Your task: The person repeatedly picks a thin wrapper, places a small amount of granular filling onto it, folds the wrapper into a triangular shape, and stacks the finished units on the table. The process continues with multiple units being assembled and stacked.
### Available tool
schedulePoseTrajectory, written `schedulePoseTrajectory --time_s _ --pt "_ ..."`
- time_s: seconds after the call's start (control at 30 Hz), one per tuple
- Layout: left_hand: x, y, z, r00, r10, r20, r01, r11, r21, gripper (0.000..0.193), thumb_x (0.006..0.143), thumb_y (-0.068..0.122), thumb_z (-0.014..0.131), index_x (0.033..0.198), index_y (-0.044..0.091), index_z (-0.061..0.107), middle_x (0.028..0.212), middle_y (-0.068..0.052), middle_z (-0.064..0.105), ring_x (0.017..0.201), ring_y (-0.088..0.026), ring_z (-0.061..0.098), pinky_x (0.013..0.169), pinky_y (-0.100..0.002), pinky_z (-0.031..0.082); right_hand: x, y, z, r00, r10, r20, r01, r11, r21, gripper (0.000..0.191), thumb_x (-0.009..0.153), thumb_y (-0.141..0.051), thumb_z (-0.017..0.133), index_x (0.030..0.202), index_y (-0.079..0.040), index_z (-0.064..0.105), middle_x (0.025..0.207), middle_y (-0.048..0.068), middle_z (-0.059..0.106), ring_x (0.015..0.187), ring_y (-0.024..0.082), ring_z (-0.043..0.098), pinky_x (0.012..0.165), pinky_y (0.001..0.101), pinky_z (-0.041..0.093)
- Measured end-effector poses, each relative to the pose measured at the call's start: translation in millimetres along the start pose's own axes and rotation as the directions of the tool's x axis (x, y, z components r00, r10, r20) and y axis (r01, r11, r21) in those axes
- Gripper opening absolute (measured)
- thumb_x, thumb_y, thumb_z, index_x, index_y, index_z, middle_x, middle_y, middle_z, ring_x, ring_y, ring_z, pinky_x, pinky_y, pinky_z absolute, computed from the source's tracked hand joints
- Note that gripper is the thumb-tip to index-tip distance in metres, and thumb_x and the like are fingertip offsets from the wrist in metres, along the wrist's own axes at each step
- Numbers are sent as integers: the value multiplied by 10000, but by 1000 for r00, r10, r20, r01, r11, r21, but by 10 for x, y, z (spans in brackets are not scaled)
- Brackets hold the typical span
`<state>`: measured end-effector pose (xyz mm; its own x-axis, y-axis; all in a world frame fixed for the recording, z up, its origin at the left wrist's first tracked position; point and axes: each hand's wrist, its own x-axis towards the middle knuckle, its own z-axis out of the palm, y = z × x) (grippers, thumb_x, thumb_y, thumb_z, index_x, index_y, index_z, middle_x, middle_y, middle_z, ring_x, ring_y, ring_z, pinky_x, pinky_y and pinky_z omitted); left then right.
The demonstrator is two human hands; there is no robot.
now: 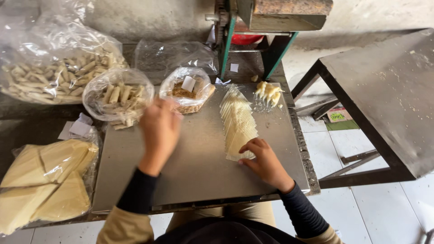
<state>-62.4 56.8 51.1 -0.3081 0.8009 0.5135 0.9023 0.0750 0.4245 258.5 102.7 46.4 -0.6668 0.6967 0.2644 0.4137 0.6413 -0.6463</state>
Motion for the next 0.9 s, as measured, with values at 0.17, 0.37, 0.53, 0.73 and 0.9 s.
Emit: schedulePoseTrajectory --time_s 0.17,0.37,0.53,0.73,0.9 --pt "-652 620 446 868 328 373 -234 933 -274 252 741 210 817 982 172 754 1035 -33 688 1050 -269 594 874 -462 368 -27 21 229 999 0 36 3 995 -97 241 788 -172 805 998 -89 721 1027 93 650 1017 338 609 887 423 507" --pt "-764 775 666 893 344 291 -292 934 -207 75 913 188 725 950 133 689 988 -23 660 999 -247 594 885 -431 380 -64 53 368 997 -38 -68 27 989 -144 262 790 -205 816 976 -61 700 1000 104 651 977 351 600 878 440 486" --pt "-722 812 804 948 236 216 -144 917 -371 162 960 207 708 1039 81 642 1038 -56 650 989 -233 595 866 -416 368 46 190 371 979 145 -144 -157 985 -73 100 870 -117 737 938 -44 731 914 94 725 861 271 679 768 393 512" --pt "-719 809 793 902 369 224 -309 915 -261 126 934 213 679 1043 148 682 1084 -7 677 989 -224 611 890 -415 373 574 347 -160 951 187 -246 -179 982 55 125 940 -116 698 983 -8 746 858 112 768 725 175 711 677 304 566" --pt "-696 740 756 927 304 220 -180 874 -452 266 1000 284 621 1163 73 635 1145 -105 645 985 -264 627 876 -404 468 852 7 -340 943 16 -332 -49 995 -92 114 939 -77 689 1003 8 730 927 130 746 761 224 718 684 323 561"
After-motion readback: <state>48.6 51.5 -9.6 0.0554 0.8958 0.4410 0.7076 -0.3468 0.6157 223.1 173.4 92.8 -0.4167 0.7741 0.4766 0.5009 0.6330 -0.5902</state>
